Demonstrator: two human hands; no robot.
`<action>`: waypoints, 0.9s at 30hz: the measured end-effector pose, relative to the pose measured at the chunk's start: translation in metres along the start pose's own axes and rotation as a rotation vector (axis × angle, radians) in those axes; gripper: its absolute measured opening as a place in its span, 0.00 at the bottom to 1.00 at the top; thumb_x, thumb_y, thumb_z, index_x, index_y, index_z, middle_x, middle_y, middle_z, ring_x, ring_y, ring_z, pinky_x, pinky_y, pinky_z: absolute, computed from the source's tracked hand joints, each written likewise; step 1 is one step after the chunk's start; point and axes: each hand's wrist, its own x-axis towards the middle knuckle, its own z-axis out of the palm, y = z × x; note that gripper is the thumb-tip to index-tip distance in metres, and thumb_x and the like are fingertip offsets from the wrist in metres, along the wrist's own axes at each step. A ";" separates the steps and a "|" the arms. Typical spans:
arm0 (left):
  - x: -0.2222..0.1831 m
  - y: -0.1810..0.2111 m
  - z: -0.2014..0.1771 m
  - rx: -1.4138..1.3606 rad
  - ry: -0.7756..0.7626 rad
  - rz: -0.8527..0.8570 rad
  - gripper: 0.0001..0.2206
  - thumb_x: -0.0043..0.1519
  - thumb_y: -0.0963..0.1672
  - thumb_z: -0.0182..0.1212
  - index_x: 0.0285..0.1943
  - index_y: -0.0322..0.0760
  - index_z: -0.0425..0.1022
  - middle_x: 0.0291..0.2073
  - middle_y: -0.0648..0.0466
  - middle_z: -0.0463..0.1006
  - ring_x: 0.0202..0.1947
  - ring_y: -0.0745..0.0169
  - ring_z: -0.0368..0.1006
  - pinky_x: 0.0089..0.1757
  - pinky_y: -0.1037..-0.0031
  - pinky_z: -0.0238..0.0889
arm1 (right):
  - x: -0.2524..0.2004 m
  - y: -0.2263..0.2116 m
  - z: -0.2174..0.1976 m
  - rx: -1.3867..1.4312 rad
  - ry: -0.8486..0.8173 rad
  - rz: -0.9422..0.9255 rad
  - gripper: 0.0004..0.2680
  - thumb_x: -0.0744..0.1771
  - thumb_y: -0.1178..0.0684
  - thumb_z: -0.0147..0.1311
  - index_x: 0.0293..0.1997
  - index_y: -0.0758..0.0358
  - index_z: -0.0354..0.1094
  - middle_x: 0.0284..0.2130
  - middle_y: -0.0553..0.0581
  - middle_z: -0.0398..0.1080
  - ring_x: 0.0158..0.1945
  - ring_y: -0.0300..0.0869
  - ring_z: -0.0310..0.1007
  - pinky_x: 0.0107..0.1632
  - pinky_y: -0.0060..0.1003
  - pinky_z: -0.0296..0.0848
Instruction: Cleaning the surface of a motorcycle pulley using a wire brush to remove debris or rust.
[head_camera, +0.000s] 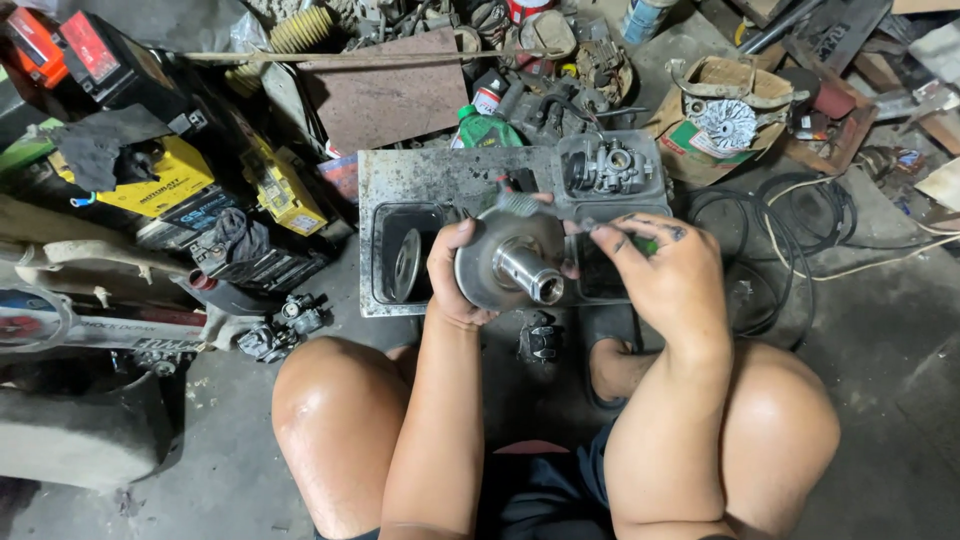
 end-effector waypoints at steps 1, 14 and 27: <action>-0.001 0.001 0.006 0.003 -0.002 0.002 0.40 0.55 0.56 0.52 0.72 0.22 0.59 0.42 0.23 0.75 0.38 0.26 0.77 0.36 0.37 0.73 | 0.001 -0.006 0.000 0.002 0.001 -0.003 0.09 0.66 0.47 0.66 0.37 0.62 0.80 0.35 0.57 0.80 0.47 0.52 0.79 0.49 0.45 0.76; -0.016 0.015 0.006 0.780 0.214 0.275 0.31 0.50 0.49 0.58 0.64 0.30 0.72 0.46 0.35 0.77 0.45 0.48 0.74 0.47 0.62 0.71 | -0.002 -0.020 -0.002 0.041 -0.106 -0.080 0.09 0.68 0.51 0.62 0.39 0.69 0.80 0.36 0.64 0.79 0.46 0.59 0.79 0.47 0.50 0.77; -0.023 0.030 0.018 0.812 0.148 0.381 0.33 0.51 0.49 0.59 0.68 0.31 0.69 0.49 0.35 0.77 0.49 0.47 0.74 0.50 0.57 0.70 | -0.003 -0.019 0.007 0.032 -0.100 -0.082 0.12 0.68 0.48 0.61 0.41 0.71 0.79 0.38 0.66 0.79 0.48 0.59 0.78 0.47 0.50 0.77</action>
